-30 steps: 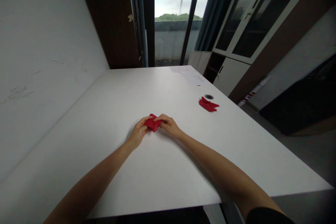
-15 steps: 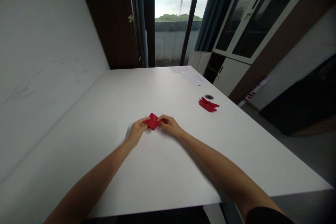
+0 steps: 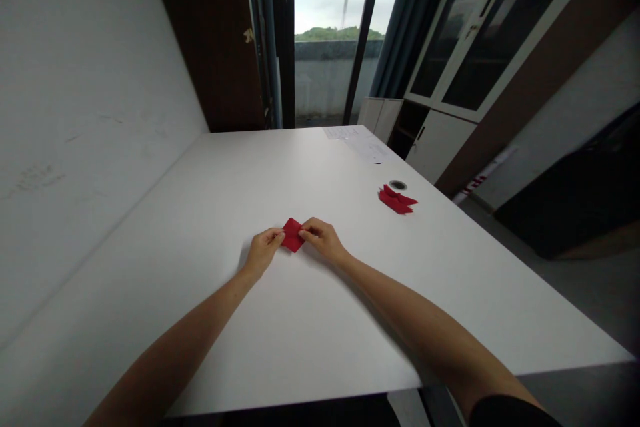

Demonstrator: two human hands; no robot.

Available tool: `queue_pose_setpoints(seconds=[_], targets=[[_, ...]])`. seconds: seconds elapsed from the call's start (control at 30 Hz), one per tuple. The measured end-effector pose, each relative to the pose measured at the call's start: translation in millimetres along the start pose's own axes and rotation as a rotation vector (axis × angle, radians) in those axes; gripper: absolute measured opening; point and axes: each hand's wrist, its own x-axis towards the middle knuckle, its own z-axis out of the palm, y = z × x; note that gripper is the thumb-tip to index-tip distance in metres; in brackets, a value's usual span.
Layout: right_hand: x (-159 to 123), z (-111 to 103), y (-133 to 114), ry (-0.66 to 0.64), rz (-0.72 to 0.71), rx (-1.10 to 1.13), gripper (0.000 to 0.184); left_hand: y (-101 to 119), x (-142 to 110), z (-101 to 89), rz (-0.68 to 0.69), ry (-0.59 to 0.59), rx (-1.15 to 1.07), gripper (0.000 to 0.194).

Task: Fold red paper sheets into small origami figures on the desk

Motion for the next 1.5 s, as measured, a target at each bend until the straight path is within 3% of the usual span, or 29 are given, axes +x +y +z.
queue_pose_setpoints(seconds=[0.17, 0.33, 0.67, 0.87, 1.03, 1.2, 1.3, 1.5], targets=[[-2.7, 7.4, 2.1, -0.012, 0.089, 0.151, 0.023, 0.3, -0.3, -1.0, 0.047, 0.035, -0.001, 0.027], [-2.8, 11.4, 3.4, 0.018, 0.092, 0.228, 0.024, 6.3, -3.0, 0.6, 0.056, -0.013, 0.068, 0.042], [-5.4, 11.6, -12.2, -0.022, 0.033, 0.026, 0.019, 18.7, -14.5, 3.6, 0.195, -0.069, 0.484, 0.033], [-6.7, 12.4, -18.4, -0.011, 0.039, 0.075, 0.029, 21.9, -16.6, 5.8, 0.233, -0.11, 0.604, 0.031], [-7.9, 11.7, -21.9, -0.018, 0.03, 0.061, 0.026, 20.6, -17.2, 7.0, 0.186, -0.126, 0.581, 0.028], [-6.3, 12.1, -18.9, 0.002, 0.079, 0.112, 0.03, 15.9, -14.2, 7.1, 0.184, -0.044, 0.395, 0.028], [-5.4, 13.0, -13.2, -0.003, 0.116, 0.093, 0.022, 12.4, -12.3, 6.5, 0.158, -0.03, 0.311, 0.028], [-7.7, 13.8, -11.1, -0.134, 0.074, 0.013, 0.015, 12.3, -12.3, 6.1, 0.168, -0.005, 0.303, 0.024]])
